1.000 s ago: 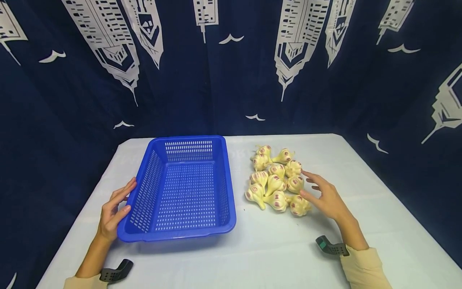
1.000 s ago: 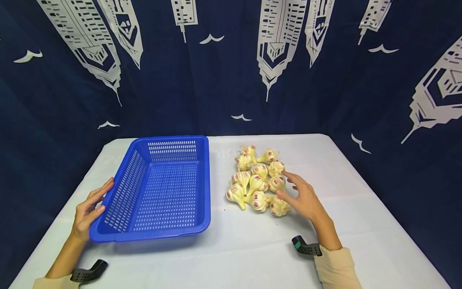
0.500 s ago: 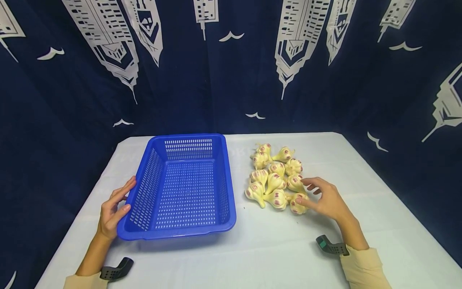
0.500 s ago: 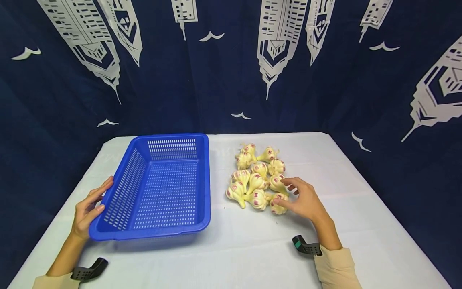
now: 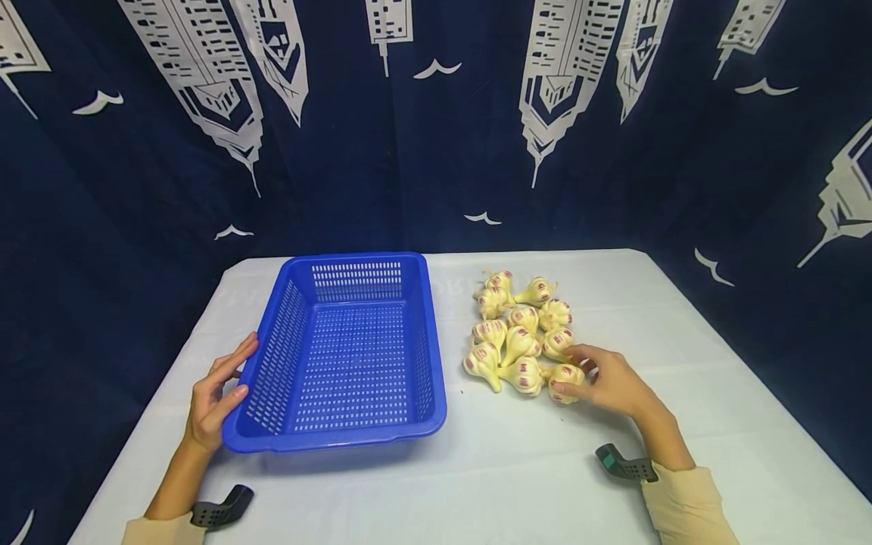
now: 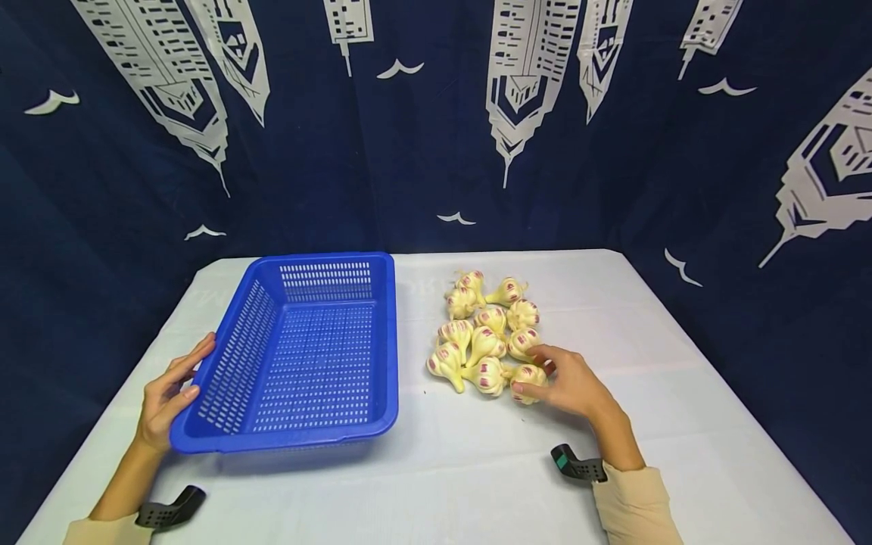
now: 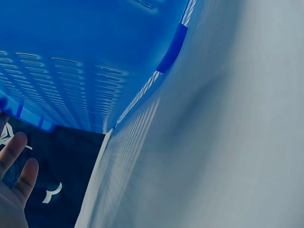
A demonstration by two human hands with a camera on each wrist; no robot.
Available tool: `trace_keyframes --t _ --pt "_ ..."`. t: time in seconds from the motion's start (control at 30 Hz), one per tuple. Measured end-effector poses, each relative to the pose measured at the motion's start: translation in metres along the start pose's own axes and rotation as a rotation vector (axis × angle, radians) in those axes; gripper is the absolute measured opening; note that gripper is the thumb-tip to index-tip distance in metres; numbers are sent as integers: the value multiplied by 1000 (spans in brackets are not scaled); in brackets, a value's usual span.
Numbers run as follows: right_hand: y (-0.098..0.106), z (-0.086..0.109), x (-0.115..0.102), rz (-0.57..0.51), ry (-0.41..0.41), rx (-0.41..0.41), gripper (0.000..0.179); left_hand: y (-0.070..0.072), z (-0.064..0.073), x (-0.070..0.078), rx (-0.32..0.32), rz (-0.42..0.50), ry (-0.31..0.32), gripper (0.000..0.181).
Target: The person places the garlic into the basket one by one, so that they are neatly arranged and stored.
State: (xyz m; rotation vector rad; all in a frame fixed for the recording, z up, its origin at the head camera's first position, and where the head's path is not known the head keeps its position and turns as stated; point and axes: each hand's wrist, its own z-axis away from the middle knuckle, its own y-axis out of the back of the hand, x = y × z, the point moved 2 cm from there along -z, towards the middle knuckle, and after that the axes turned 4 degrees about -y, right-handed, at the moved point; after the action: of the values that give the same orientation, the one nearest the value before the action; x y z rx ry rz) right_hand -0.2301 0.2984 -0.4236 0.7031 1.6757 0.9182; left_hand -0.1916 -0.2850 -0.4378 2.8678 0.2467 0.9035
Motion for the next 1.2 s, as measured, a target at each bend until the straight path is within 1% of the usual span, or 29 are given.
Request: trace_keyframes --t 0.23,0.33,0.53,0.7,0.97,1.2 --pt "-2 0 -2 -4 -17 -66 68 0 0 0 -1 -15 4 59" --pt "-3 0 -3 -8 -8 -78 65 0 0 -1 1 -22 4 59" --pt "-3 -1 -5 5 15 -78 56 0 1 -1 5 -21 -2 59" --pt "-3 -1 -4 6 20 -82 54 1 1 0 3 -25 3 59" --pt "0 2 -1 -25 0 -84 49 1 1 0 -3 -30 6 59" --pt "6 6 -1 -93 28 -84 48 1 1 0 -3 -39 2 59"
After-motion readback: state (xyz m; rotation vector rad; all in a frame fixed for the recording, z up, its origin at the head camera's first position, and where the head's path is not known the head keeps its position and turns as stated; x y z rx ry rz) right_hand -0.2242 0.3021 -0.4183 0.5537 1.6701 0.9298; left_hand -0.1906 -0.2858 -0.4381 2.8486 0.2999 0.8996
